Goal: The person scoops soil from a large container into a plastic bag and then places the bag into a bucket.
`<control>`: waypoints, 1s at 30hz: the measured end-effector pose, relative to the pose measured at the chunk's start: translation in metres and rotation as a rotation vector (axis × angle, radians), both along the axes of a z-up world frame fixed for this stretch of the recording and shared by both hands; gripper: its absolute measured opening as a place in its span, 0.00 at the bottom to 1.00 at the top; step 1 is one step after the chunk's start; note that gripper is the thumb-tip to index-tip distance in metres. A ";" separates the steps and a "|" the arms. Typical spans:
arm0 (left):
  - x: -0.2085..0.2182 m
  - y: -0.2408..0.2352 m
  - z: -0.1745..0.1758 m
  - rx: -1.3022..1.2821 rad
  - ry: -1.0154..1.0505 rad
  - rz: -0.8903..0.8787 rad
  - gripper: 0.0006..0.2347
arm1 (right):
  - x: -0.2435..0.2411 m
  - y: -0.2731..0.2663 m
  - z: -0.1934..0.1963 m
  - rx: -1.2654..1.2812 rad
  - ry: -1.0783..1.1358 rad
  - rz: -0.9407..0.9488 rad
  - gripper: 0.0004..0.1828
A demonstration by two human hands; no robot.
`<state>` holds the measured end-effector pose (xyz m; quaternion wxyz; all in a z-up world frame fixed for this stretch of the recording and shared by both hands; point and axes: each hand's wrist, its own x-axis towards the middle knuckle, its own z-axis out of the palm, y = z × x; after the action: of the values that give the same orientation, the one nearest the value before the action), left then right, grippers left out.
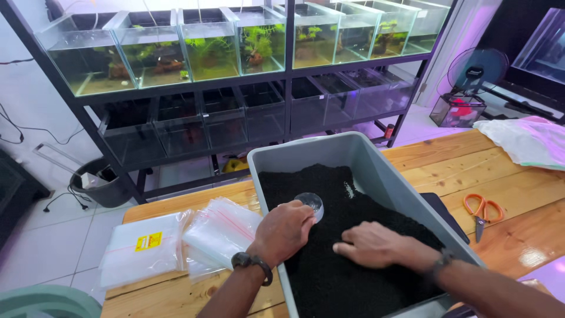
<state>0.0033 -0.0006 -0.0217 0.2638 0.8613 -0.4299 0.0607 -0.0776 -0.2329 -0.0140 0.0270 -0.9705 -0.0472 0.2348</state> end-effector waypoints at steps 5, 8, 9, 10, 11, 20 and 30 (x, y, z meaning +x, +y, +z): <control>-0.005 0.000 0.006 -0.020 0.028 0.010 0.09 | -0.031 0.020 0.035 0.077 0.086 0.011 0.35; -0.006 0.000 0.004 -0.029 0.035 0.008 0.09 | 0.009 0.003 0.019 0.184 -0.009 -0.130 0.34; -0.005 0.000 0.006 -0.029 0.022 0.015 0.09 | 0.033 -0.008 0.008 0.249 -0.164 -0.188 0.30; -0.005 -0.001 0.004 -0.030 0.022 0.019 0.09 | 0.057 -0.020 0.001 0.248 -0.163 -0.184 0.30; -0.004 0.000 0.001 -0.065 -0.008 0.002 0.09 | 0.082 -0.030 -0.006 0.283 -0.238 -0.232 0.30; -0.006 0.003 0.007 -0.160 0.007 -0.036 0.10 | 0.204 -0.059 -0.081 0.404 -0.279 -0.705 0.53; -0.009 0.002 0.012 -0.260 0.015 -0.052 0.08 | 0.198 0.000 -0.070 0.438 -0.269 -0.576 0.41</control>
<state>-0.0057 0.0013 -0.0099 0.3779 0.8090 -0.4385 0.1024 0.1206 -0.2327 -0.0842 0.2921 -0.9374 0.1754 0.0726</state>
